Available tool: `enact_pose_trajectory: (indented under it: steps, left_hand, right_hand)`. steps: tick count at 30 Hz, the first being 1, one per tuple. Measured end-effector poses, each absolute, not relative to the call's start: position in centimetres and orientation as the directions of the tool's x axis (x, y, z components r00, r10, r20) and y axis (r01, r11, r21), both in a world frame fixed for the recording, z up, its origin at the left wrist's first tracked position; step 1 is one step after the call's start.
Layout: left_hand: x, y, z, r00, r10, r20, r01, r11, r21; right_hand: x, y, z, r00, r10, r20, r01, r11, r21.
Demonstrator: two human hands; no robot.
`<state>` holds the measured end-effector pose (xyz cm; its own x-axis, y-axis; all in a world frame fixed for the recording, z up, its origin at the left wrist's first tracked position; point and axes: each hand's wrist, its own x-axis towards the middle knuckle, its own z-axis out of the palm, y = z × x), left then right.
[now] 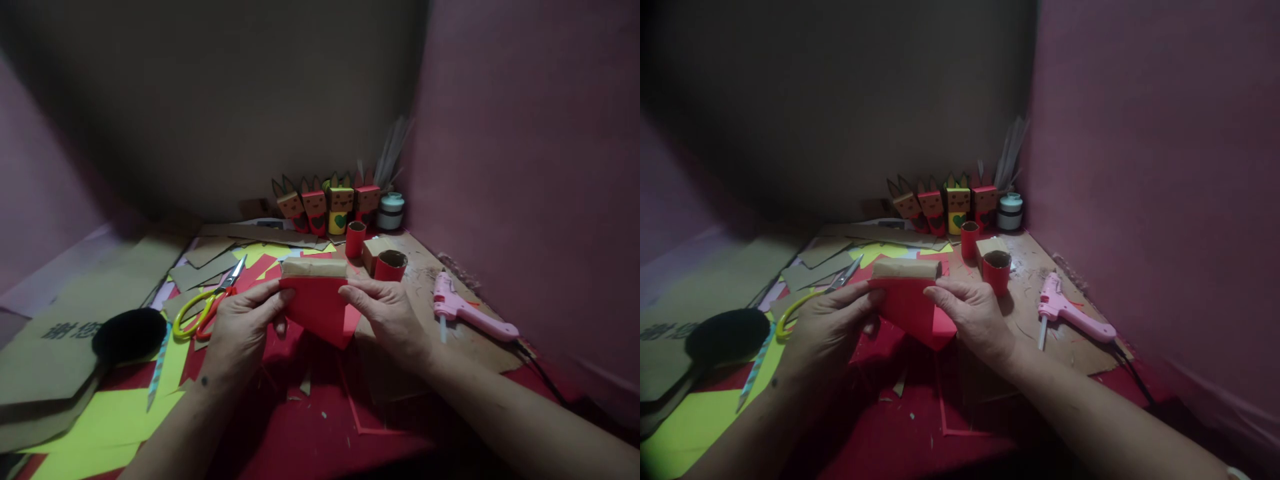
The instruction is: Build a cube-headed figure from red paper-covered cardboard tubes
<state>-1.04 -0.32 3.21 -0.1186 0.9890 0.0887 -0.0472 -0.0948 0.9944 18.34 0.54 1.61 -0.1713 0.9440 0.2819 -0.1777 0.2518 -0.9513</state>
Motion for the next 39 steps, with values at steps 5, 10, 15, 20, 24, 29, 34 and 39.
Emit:
enact_pose_trajectory:
  steps: [5,10,15,20,24,29,34,39]
  left_hand:
    - [-1.0,-0.4,3.4,-0.121,0.987,0.11,-0.041,-0.115,0.993]
    - [-1.0,-0.3,3.3,-0.105,0.987,0.122,-0.043,-0.127,0.991]
    - [-1.0,-0.3,3.2,-0.091,0.984,0.154,-0.035,-0.158,0.987]
    - [-1.1,-0.5,3.0,-0.065,0.988,0.141,-0.005,-0.141,0.99]
    - [-1.0,-0.6,3.3,-0.035,0.987,0.16,0.073,-0.157,0.985]
    - [-0.6,-0.6,3.5,-0.057,0.976,0.208,0.083,-0.203,0.976]
    - [-0.4,-0.7,2.8,-0.13,0.973,0.191,-0.046,-0.199,0.979]
    - [-0.5,-0.7,2.6,-0.044,0.988,0.145,-0.122,-0.15,0.981]
  right_hand:
    - [18.5,0.6,1.2,-0.146,0.94,0.307,-0.133,0.289,-0.948]
    - [18.4,0.6,1.2,-0.134,0.947,0.291,-0.202,0.261,-0.944]
    - [18.4,0.5,1.2,-0.109,0.948,0.299,-0.182,0.277,-0.943]
    - [18.7,0.7,0.8,-0.073,0.952,0.297,-0.154,0.284,-0.946]
    - [18.8,0.9,0.4,-0.065,0.941,0.333,-0.196,0.315,-0.928]
    - [18.6,0.7,0.3,-0.076,0.938,0.338,-0.245,0.312,-0.918]
    - [18.2,0.4,0.4,-0.043,0.945,0.325,-0.252,0.305,-0.918]
    - [17.9,0.1,0.7,-0.052,0.949,0.31,-0.231,0.291,-0.928]
